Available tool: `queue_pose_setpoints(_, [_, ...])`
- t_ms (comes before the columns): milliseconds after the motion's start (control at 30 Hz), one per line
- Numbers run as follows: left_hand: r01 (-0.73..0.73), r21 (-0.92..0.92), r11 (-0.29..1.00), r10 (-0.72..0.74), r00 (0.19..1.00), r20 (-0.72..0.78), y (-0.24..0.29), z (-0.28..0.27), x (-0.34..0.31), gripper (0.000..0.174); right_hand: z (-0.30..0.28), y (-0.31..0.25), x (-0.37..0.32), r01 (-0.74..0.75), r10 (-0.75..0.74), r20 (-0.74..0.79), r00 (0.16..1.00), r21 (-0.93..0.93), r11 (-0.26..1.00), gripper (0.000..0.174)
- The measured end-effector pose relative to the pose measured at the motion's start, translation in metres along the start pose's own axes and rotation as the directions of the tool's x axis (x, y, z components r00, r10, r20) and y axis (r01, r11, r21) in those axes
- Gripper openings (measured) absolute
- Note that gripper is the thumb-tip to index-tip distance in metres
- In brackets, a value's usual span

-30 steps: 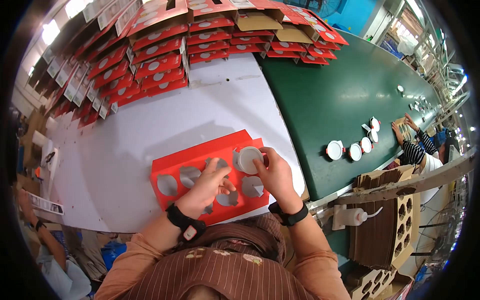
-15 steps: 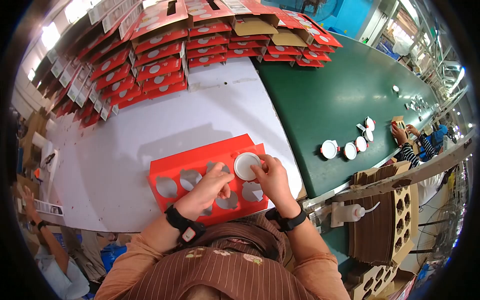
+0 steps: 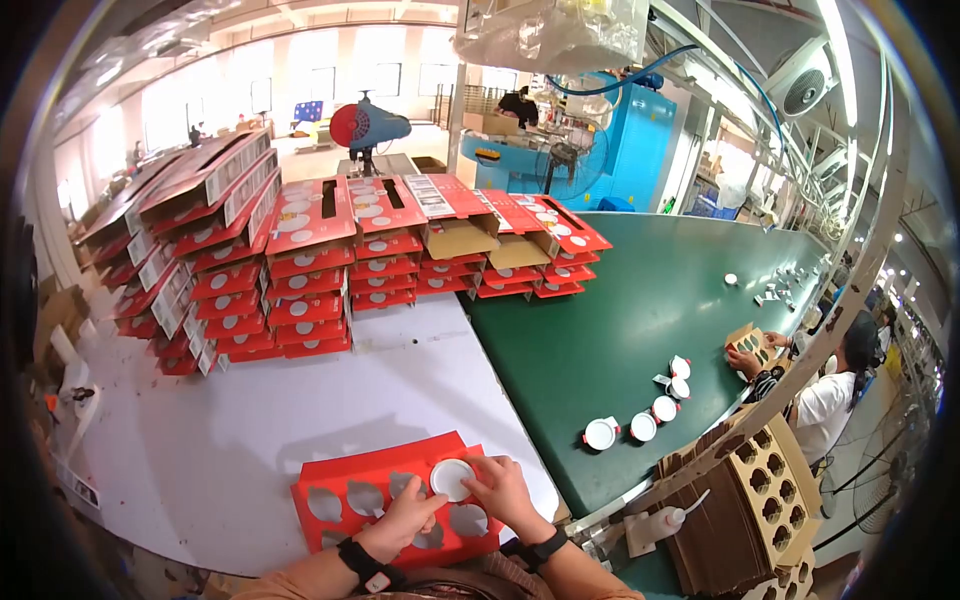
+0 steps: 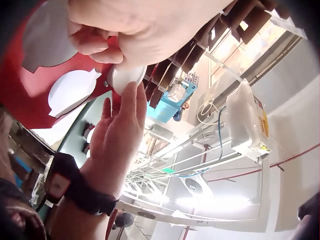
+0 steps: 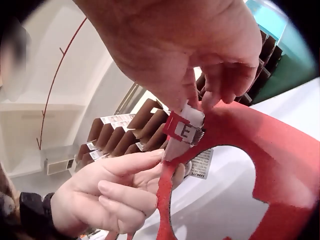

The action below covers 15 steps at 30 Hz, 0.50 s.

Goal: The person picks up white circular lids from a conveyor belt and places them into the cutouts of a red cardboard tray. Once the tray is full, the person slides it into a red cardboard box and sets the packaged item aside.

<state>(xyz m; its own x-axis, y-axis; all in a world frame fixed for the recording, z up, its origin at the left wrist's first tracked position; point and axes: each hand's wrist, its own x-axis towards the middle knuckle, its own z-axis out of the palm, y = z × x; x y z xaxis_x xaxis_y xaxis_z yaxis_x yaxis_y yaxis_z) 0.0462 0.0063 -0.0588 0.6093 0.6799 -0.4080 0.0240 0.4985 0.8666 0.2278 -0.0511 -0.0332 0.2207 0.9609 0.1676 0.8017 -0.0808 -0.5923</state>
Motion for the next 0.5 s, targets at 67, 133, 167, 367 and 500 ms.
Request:
queue_pose_setpoints(67, [-0.017,0.016,1.0,0.017,1.0,-0.012,-0.001,0.004,-0.003,0.035,0.008,0.016,-0.003,0.004,0.019,-0.15,0.989,0.15,0.989,0.067])
queue_pose_setpoints(133, [-0.007,0.037,0.999,0.009,0.999,-0.036,0.004,0.01,-0.01,0.037,0.006,0.026,-0.003,-0.099,0.123,-0.062,0.991,0.298,0.949,0.086])
queue_pose_setpoints(167, [0.005,0.058,0.998,-0.003,1.0,-0.03,0.008,0.013,-0.014,0.037,0.001,0.031,-0.003,-0.296,0.23,0.187,0.955,0.554,0.778,0.088])
queue_pose_setpoints(367, [-0.032,0.189,0.981,0.046,0.997,-0.065,0.012,0.026,-0.024,0.031,-0.014,0.024,-0.007,-0.501,0.306,0.397,0.865,0.652,0.569,0.069])
queue_pose_setpoints(500, [-0.021,0.155,0.988,0.036,0.995,-0.097,0.004,0.022,-0.016,0.028,-0.013,0.02,-0.009,-0.369,0.335,0.163,0.928,0.526,0.766,0.057])
